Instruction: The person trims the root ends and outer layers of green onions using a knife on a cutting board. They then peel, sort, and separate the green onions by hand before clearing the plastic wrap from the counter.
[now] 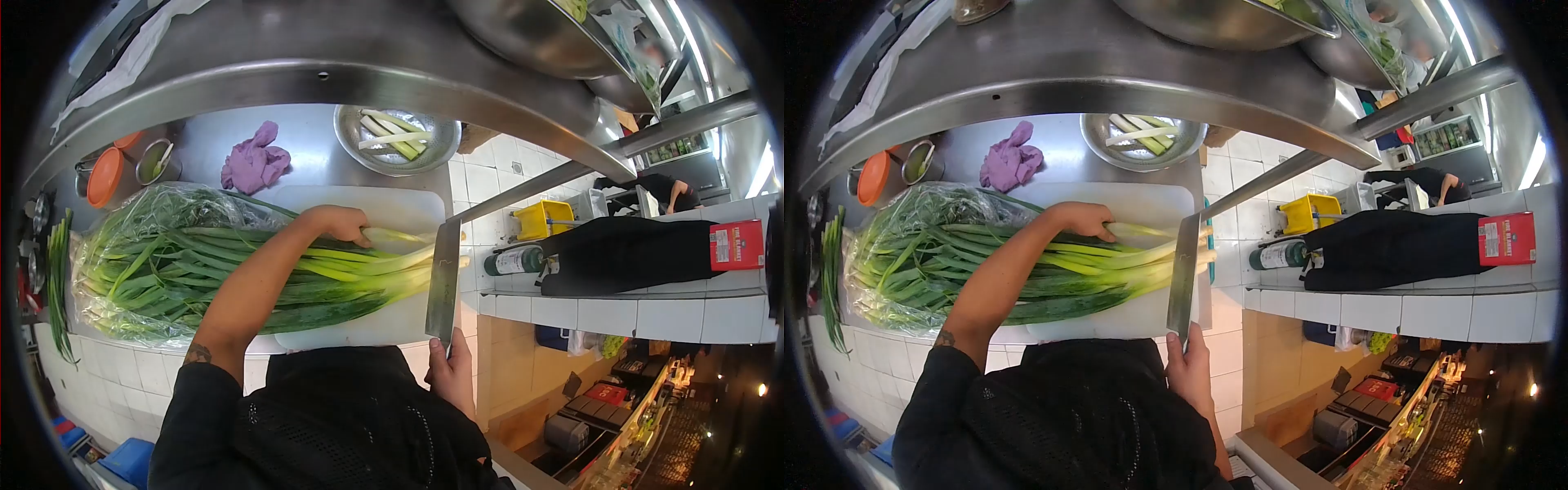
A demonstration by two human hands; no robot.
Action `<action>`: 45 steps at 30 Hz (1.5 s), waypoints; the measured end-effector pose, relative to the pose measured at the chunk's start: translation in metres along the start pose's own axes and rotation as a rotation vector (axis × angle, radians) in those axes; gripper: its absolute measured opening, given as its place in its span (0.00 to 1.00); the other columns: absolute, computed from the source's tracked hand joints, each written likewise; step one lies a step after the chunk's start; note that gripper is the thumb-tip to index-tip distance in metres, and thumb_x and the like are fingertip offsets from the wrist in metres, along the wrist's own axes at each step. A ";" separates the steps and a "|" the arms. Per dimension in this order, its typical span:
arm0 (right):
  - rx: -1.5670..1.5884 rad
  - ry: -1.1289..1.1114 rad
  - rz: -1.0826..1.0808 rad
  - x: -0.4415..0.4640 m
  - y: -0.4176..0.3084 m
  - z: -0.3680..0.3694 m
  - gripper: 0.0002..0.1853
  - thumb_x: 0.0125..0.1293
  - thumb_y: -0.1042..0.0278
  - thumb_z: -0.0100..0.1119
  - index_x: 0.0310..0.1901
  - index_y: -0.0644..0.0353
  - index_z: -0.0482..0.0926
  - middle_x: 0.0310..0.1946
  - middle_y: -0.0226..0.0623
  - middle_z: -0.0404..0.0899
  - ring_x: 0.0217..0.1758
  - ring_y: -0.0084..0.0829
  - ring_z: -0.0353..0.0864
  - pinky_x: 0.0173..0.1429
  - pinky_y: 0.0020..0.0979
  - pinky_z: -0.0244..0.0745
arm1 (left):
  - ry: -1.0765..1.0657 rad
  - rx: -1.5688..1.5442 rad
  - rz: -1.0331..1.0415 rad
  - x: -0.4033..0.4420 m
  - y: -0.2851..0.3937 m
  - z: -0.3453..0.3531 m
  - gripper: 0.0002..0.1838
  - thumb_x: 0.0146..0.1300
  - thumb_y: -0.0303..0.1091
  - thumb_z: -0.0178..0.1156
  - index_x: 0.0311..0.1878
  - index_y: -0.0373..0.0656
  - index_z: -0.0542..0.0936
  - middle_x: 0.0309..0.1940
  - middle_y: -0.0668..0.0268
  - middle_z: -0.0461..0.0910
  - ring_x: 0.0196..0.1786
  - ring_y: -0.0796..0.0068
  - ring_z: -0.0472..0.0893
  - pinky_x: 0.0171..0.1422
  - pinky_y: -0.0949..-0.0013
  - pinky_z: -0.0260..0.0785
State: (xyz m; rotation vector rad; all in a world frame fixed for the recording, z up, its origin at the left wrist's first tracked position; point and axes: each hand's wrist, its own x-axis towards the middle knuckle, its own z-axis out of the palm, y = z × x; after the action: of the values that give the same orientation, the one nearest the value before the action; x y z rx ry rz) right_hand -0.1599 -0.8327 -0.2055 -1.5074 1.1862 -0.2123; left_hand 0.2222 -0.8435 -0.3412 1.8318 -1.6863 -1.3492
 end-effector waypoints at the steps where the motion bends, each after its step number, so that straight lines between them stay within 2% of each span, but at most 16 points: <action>1: 0.019 0.004 -0.005 0.002 0.000 0.000 0.14 0.83 0.69 0.57 0.63 0.65 0.77 0.28 0.35 0.79 0.25 0.24 0.69 0.31 0.33 0.66 | -0.055 -0.060 -0.052 -0.003 0.002 -0.004 0.26 0.73 0.49 0.69 0.63 0.37 0.85 0.49 0.53 0.91 0.50 0.59 0.87 0.59 0.58 0.76; 5: -0.014 -0.012 -0.036 0.007 -0.001 -0.002 0.14 0.83 0.68 0.57 0.61 0.67 0.77 0.36 0.44 0.85 0.32 0.28 0.78 0.38 0.34 0.74 | -0.067 -0.205 -0.068 0.001 -0.018 0.002 0.23 0.76 0.47 0.67 0.59 0.35 0.86 0.43 0.60 0.90 0.43 0.69 0.85 0.53 0.60 0.76; 8: -0.082 -0.034 -0.102 0.011 0.001 -0.002 0.14 0.83 0.67 0.57 0.60 0.68 0.76 0.41 0.52 0.86 0.36 0.35 0.83 0.43 0.37 0.77 | -0.045 -0.253 -0.025 -0.001 -0.030 0.008 0.22 0.78 0.46 0.65 0.58 0.35 0.86 0.39 0.62 0.89 0.38 0.72 0.83 0.47 0.60 0.75; 12: -0.106 -0.050 -0.114 0.010 -0.006 -0.001 0.13 0.83 0.67 0.57 0.58 0.69 0.76 0.39 0.57 0.86 0.37 0.42 0.85 0.45 0.42 0.78 | 0.063 -0.139 0.127 -0.015 -0.018 0.018 0.23 0.79 0.49 0.63 0.59 0.36 0.85 0.38 0.58 0.89 0.38 0.70 0.84 0.47 0.59 0.75; 14: -0.157 -0.087 -0.009 0.006 -0.020 -0.001 0.13 0.83 0.66 0.57 0.58 0.68 0.75 0.36 0.60 0.85 0.37 0.54 0.86 0.45 0.46 0.78 | -0.032 -0.079 -0.144 -0.043 0.030 0.006 0.31 0.76 0.53 0.64 0.68 0.36 0.81 0.52 0.48 0.88 0.51 0.56 0.87 0.59 0.56 0.76; 15: -0.157 -0.088 -0.008 0.007 -0.017 -0.001 0.13 0.83 0.66 0.57 0.58 0.68 0.75 0.36 0.60 0.85 0.37 0.54 0.86 0.45 0.46 0.78 | -0.033 -0.080 -0.145 -0.048 0.031 0.014 0.31 0.76 0.53 0.64 0.68 0.36 0.81 0.52 0.48 0.88 0.51 0.56 0.87 0.59 0.56 0.76; 17: -0.250 -0.125 -0.128 0.009 -0.008 -0.001 0.13 0.83 0.65 0.57 0.59 0.66 0.75 0.34 0.62 0.85 0.37 0.63 0.86 0.43 0.49 0.77 | 0.191 0.069 0.015 -0.058 0.033 0.032 0.50 0.64 0.64 0.72 0.79 0.36 0.71 0.66 0.43 0.82 0.66 0.45 0.82 0.71 0.53 0.73; 18: -0.251 -0.125 -0.126 0.008 -0.009 0.000 0.13 0.83 0.65 0.57 0.59 0.66 0.75 0.34 0.62 0.85 0.37 0.63 0.86 0.43 0.49 0.77 | 0.190 0.067 0.015 -0.064 0.038 0.037 0.50 0.64 0.64 0.72 0.79 0.36 0.71 0.66 0.43 0.82 0.66 0.45 0.82 0.71 0.53 0.73; 20: -0.258 -0.167 -0.152 0.006 -0.016 0.004 0.14 0.83 0.65 0.57 0.60 0.65 0.74 0.34 0.65 0.84 0.38 0.67 0.85 0.42 0.51 0.77 | 0.137 0.203 -0.057 -0.080 0.055 0.038 0.72 0.46 0.70 0.80 0.86 0.37 0.57 0.75 0.41 0.73 0.73 0.40 0.77 0.77 0.51 0.70; 23: -0.338 -0.207 -0.056 0.002 -0.028 0.007 0.14 0.83 0.65 0.57 0.60 0.65 0.74 0.33 0.64 0.84 0.39 0.67 0.85 0.42 0.51 0.77 | 0.051 0.268 -0.111 -0.095 0.080 0.033 0.80 0.36 0.68 0.85 0.87 0.38 0.51 0.76 0.39 0.70 0.74 0.38 0.75 0.78 0.49 0.69; 27: -0.342 -0.205 -0.125 -0.003 -0.023 0.012 0.14 0.82 0.66 0.58 0.61 0.65 0.74 0.32 0.65 0.83 0.40 0.68 0.85 0.43 0.52 0.77 | 0.027 0.311 -0.004 -0.104 0.060 0.038 0.80 0.37 0.63 0.86 0.88 0.41 0.49 0.77 0.42 0.70 0.76 0.39 0.74 0.79 0.48 0.68; 32: -0.366 -0.194 -0.088 -0.011 -0.027 0.013 0.14 0.82 0.66 0.58 0.61 0.64 0.74 0.33 0.65 0.83 0.40 0.68 0.85 0.43 0.53 0.77 | 0.000 0.012 0.170 -0.087 0.021 0.039 0.76 0.41 0.49 0.87 0.88 0.37 0.48 0.76 0.38 0.69 0.77 0.38 0.72 0.81 0.50 0.65; 39: -0.343 -0.152 -0.097 -0.021 -0.023 0.014 0.13 0.82 0.67 0.57 0.61 0.65 0.75 0.32 0.64 0.83 0.38 0.68 0.84 0.42 0.52 0.77 | 0.051 0.040 0.059 -0.098 0.044 0.036 0.74 0.41 0.41 0.88 0.88 0.42 0.51 0.78 0.38 0.67 0.76 0.36 0.72 0.82 0.49 0.65; 42: -0.315 -0.116 -0.162 -0.022 -0.017 0.012 0.14 0.82 0.67 0.57 0.61 0.65 0.75 0.32 0.64 0.83 0.37 0.65 0.85 0.43 0.51 0.77 | 0.151 0.116 -0.006 -0.120 0.074 0.040 0.65 0.44 0.43 0.86 0.86 0.45 0.60 0.80 0.41 0.64 0.78 0.37 0.70 0.83 0.47 0.62; 44: -0.296 -0.108 0.039 -0.027 -0.027 0.009 0.14 0.83 0.66 0.57 0.62 0.65 0.75 0.35 0.64 0.85 0.39 0.64 0.85 0.46 0.50 0.78 | 0.321 0.391 0.179 -0.129 0.079 0.054 0.50 0.50 0.44 0.82 0.78 0.45 0.71 0.80 0.45 0.64 0.80 0.40 0.67 0.82 0.43 0.60; 45: -0.290 -0.103 0.043 -0.027 -0.021 0.007 0.14 0.83 0.66 0.57 0.62 0.65 0.75 0.35 0.64 0.85 0.39 0.64 0.85 0.46 0.50 0.78 | 0.314 0.394 0.183 -0.129 0.083 0.061 0.50 0.50 0.44 0.82 0.78 0.45 0.71 0.80 0.45 0.64 0.80 0.40 0.67 0.82 0.43 0.60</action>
State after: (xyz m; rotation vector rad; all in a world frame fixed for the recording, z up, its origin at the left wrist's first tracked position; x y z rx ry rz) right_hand -0.1565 -0.8112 -0.1779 -1.7199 1.2022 0.0699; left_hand 0.1418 -0.7271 -0.2558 1.9051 -1.9818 -0.6472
